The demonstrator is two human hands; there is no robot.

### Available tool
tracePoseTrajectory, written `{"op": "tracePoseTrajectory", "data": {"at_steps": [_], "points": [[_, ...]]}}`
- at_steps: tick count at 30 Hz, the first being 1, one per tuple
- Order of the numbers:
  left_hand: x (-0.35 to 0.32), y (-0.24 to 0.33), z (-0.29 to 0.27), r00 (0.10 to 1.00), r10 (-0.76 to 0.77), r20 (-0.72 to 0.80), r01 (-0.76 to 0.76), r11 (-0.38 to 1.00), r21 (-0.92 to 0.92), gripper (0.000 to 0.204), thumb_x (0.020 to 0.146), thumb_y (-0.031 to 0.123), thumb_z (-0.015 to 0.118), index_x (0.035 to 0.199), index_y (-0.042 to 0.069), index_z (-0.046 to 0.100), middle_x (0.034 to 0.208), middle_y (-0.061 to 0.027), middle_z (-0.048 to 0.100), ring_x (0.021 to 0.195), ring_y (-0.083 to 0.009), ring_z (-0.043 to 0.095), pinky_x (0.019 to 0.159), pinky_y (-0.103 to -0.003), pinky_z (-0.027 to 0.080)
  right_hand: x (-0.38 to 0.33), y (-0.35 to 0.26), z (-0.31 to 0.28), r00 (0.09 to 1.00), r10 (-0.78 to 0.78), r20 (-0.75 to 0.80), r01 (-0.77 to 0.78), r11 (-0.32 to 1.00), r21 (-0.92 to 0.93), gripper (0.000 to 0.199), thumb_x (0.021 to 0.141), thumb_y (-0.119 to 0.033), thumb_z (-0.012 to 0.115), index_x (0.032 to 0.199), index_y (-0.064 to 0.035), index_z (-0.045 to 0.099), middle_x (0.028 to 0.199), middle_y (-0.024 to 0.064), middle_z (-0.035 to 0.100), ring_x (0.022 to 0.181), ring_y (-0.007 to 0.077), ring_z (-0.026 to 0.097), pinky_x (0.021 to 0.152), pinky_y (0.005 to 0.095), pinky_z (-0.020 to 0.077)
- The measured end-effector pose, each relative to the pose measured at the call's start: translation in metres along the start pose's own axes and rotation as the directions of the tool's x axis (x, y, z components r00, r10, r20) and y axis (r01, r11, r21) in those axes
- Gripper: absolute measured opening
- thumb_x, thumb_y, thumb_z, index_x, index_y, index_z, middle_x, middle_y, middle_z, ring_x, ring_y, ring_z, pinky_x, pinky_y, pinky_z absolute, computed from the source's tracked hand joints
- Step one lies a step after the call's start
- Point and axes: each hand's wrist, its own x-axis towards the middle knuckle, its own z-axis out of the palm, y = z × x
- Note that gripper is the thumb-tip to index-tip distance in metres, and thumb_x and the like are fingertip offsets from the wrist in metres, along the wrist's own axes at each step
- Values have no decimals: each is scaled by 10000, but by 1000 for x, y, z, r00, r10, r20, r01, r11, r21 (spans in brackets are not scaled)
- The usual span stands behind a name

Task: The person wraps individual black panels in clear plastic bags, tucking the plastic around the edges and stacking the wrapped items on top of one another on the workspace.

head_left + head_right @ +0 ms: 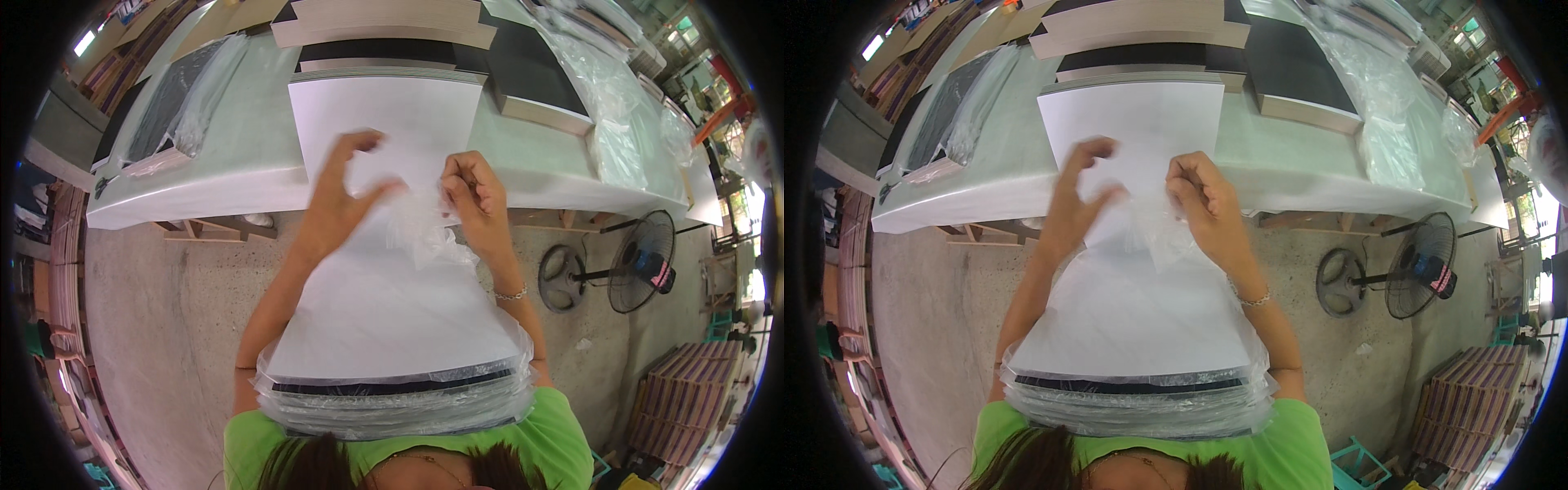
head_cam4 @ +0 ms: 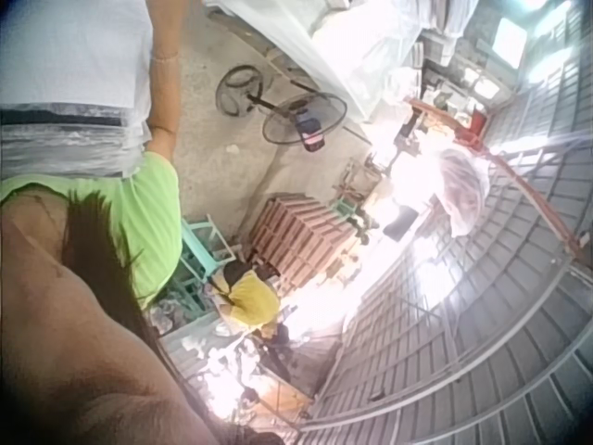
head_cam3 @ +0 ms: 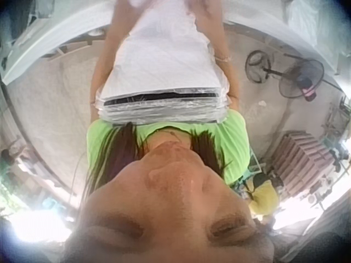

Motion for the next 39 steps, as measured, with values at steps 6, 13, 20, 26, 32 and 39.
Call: {"op": "tracePoseTrajectory", "data": {"at_steps": [6,13,20,26,32,39], "points": [[-13,-9,-6,735,-123,667,572,641,-512,419,887,366,561,1112,15,519,1011,-80,587,991,-226,572,886,-314,418,8,-7,-10,918,330,219,-308,943,-130,156,902,-170,546,946,-21,527,667,-39,494,522,32,397,412,193,300],[-11,-32,-34,499,-633,591,825,138,-548,478,893,442,516,1091,8,545,893,-85,604,925,-189,597,866,-293,446,-3,8,-39,789,610,-80,-500,712,493,355,934,-340,471,1155,-64,506,821,86,569,750,174,568,634,264,496],[-25,-90,-40,777,259,573,526,231,-818,453,922,369,455,1158,-14,512,960,-105,577,891,-204,589,869,-369,474,-7,35,-47,826,111,553,-563,97,821,450,929,-361,460,1289,-92,437,873,80,577,785,174,586,744,292,516],[-10,-47,-34,972,-212,104,77,-135,-988,409,935,230,448,1285,20,436,1082,-108,569,899,-170,572,788,-337,520,-65,69,-35,822,224,524,-513,691,509,814,773,-508,608,1362,-34,304,1155,71,502,918,137,511,788,306,444],[-49,-80,-32,689,-43,723,717,183,-673,441,796,55,580,1214,15,447,1007,-112,570,646,-123,543,564,-228,496,-2,2,-51,866,-457,203,-41,341,939,904,757,-634,560,1448,-238,133,1390,73,341,1220,201,386,981,392,355],[-115,-166,-3,459,-5,888,886,-68,-458,325,643,-46,677,883,30,471,891,-58,559,637,-121,554,590,-266,485,-3,8,-59,970,-197,141,-151,-41,988,714,818,-453,614,1408,-233,277,1408,3,323,1310,241,255,1029,494,255]]}}
